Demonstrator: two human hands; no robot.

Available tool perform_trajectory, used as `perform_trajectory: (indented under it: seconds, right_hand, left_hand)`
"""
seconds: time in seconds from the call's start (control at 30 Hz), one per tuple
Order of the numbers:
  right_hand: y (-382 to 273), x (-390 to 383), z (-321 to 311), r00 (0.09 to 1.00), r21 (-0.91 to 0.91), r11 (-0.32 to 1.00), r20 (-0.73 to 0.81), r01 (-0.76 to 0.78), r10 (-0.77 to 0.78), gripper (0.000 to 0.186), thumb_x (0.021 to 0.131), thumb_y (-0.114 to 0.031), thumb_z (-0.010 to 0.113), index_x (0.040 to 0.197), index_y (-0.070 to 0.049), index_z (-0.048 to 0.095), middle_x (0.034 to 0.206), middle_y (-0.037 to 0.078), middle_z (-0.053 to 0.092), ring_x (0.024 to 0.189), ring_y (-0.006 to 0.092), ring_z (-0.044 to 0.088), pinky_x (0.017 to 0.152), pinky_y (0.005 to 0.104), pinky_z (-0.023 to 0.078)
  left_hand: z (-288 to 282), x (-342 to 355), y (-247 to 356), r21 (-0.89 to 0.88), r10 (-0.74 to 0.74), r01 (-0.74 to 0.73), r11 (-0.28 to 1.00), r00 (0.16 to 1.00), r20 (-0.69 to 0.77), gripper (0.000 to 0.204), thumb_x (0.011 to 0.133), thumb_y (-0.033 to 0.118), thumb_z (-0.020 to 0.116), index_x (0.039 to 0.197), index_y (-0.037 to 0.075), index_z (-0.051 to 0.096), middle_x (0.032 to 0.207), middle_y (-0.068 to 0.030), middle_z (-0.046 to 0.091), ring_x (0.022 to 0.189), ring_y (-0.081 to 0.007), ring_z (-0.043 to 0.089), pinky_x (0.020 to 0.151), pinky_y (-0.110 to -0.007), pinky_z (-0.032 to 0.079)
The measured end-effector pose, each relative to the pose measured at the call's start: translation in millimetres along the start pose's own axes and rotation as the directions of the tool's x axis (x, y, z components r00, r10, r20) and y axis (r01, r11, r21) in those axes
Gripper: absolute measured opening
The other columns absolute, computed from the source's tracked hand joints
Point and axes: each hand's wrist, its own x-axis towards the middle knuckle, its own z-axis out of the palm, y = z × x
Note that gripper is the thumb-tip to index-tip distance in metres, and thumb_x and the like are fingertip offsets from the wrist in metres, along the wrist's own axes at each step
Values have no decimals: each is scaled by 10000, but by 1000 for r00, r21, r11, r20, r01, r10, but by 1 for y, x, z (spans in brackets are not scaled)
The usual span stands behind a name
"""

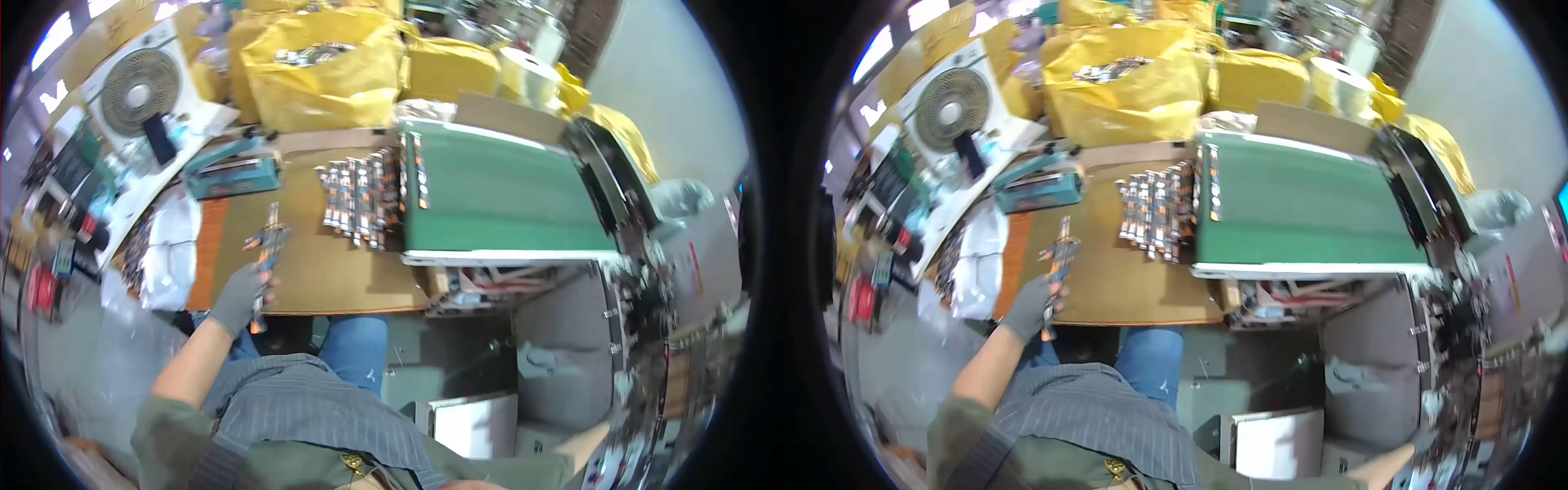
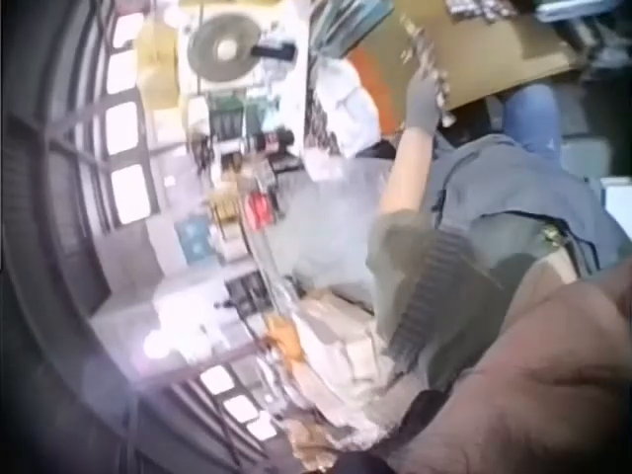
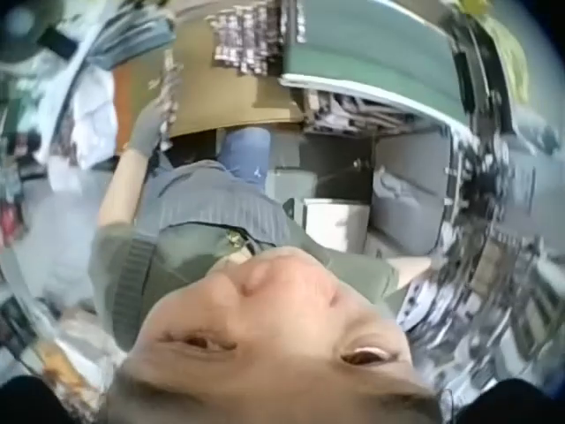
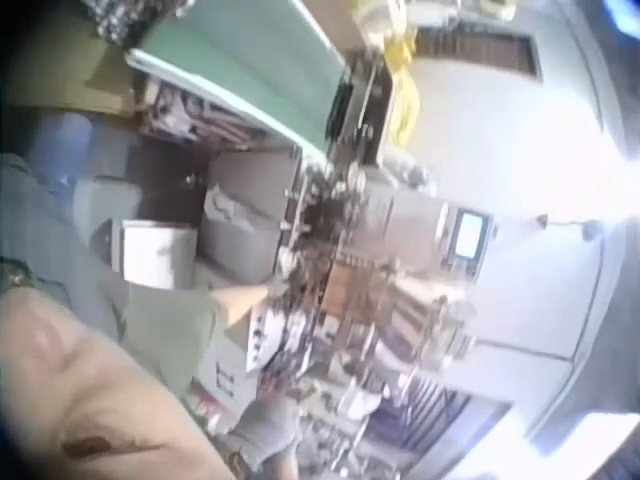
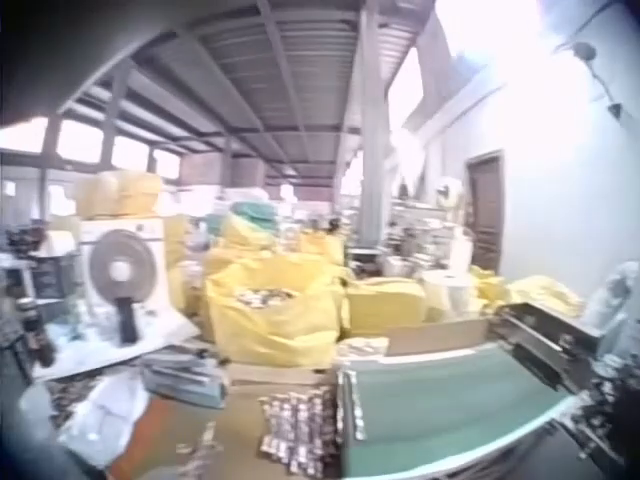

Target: Packaging metal components into plastic bags and sealing them with a heat sealer.

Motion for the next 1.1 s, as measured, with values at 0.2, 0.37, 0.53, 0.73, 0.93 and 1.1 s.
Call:
perform_trajectory:
  seconds: [0.2,0.37,0.53,0.73,0.93,1.1]
  right_hand:
    - [-6,21,-3,974,47,997,-220,61,-49,790,784,-525,566,1362,-26,363,1299,242,469,1175,374,472,964,426,380]
    - [-62,-78,40,946,413,864,-266,287,-188,598,835,-331,605,1286,25,438,1246,256,502,1144,356,496,955,404,390]
    - [-149,-265,73,670,842,482,214,243,-711,329,835,-169,601,1083,40,547,1034,113,562,972,201,515,905,300,391]
    - [-204,-444,56,141,790,588,571,175,-809,267,817,-111,600,1050,20,613,923,69,637,847,145,573,785,275,457]
    - [-289,-509,13,-151,703,711,705,26,-692,224,848,-129,606,1036,-6,616,832,15,605,672,96,541,574,225,449]
    - [-320,-549,-33,-138,707,697,707,117,-694,237,874,-150,571,1045,8,616,845,29,614,717,101,545,643,235,456]
  left_hand:
    - [50,147,193,-181,281,-259,949,953,110,206,900,267,512,969,80,566,714,-40,583,546,-159,562,545,-253,494]
    - [46,195,340,40,411,-409,912,908,-82,712,806,448,636,1329,69,335,1258,-205,482,1099,-318,529,826,-463,493]
    - [-54,214,200,397,420,-699,595,691,588,189,871,226,500,932,66,580,845,-89,624,801,-240,617,664,-369,495]
    - [-215,107,8,769,361,-273,578,931,59,207,751,235,623,784,39,682,721,-118,667,673,-189,643,647,-326,496]
    - [-409,79,-28,686,564,176,706,444,-696,200,800,214,553,906,57,616,807,-170,647,758,-342,630,711,-402,494]
    - [-428,101,-30,783,511,612,109,641,-572,311,792,172,540,1074,41,523,1016,-178,614,888,-337,618,771,-403,509]
